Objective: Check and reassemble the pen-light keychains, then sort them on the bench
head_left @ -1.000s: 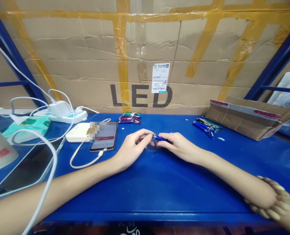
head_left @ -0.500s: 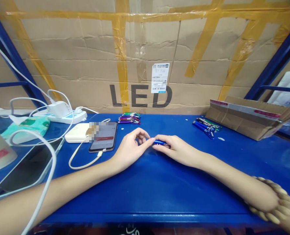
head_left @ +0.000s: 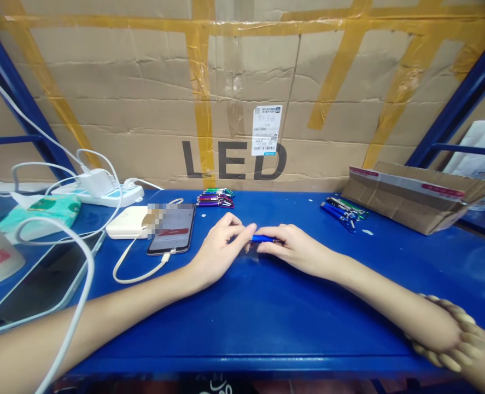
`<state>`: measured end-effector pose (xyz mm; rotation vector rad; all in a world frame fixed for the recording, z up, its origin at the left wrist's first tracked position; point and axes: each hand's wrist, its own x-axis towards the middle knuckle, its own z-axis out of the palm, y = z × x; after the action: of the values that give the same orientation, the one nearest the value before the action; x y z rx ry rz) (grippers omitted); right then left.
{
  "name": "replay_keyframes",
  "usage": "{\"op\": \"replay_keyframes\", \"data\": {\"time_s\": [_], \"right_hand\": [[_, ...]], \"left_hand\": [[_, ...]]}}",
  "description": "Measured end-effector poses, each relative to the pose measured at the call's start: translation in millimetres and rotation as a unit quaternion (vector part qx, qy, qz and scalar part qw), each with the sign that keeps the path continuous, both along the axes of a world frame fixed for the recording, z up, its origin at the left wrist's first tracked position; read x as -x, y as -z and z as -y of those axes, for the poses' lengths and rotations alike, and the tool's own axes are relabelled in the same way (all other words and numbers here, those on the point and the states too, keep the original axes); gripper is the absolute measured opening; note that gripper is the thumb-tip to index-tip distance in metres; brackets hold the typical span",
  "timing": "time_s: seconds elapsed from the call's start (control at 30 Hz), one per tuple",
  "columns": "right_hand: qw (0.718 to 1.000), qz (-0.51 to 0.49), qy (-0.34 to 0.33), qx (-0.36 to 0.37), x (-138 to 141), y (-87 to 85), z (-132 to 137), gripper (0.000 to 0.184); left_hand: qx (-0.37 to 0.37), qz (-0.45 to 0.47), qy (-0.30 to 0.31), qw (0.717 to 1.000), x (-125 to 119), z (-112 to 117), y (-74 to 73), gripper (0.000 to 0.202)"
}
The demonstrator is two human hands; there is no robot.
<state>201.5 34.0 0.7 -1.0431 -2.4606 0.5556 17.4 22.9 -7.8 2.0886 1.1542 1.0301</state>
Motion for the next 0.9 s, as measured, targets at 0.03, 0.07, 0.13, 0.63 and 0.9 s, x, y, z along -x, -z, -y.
{"op": "replay_keyframes", "data": {"time_s": [0.03, 0.07, 0.13, 0.63, 0.9], "right_hand": [[1.000, -0.002, 0.003, 0.006, 0, -0.4, 0, 0.032], [1.000, -0.003, 0.003, 0.014, 0, -0.5, 1, 0.032], [1.000, -0.002, -0.002, 0.031, 0, 0.0, 1, 0.032], [0.998, 0.037, 0.029, -0.052, 2, -2.8, 5, 0.032], [1.000, 0.011, 0.003, -0.027, 2, -2.2, 4, 0.030]], "left_hand": [[0.008, 0.035, 0.007, 0.999, 1, -1, 1.4, 0.042], [0.019, 0.076, 0.011, 0.997, 2, -3, 3.0, 0.041], [0.044, 0.158, 0.013, 0.986, 4, -7, 6.6, 0.037], [0.078, 0.234, -0.006, 0.969, 4, -11, 8.1, 0.033], [0.078, 0.240, -0.008, 0.968, 4, -12, 8.6, 0.034]]}}
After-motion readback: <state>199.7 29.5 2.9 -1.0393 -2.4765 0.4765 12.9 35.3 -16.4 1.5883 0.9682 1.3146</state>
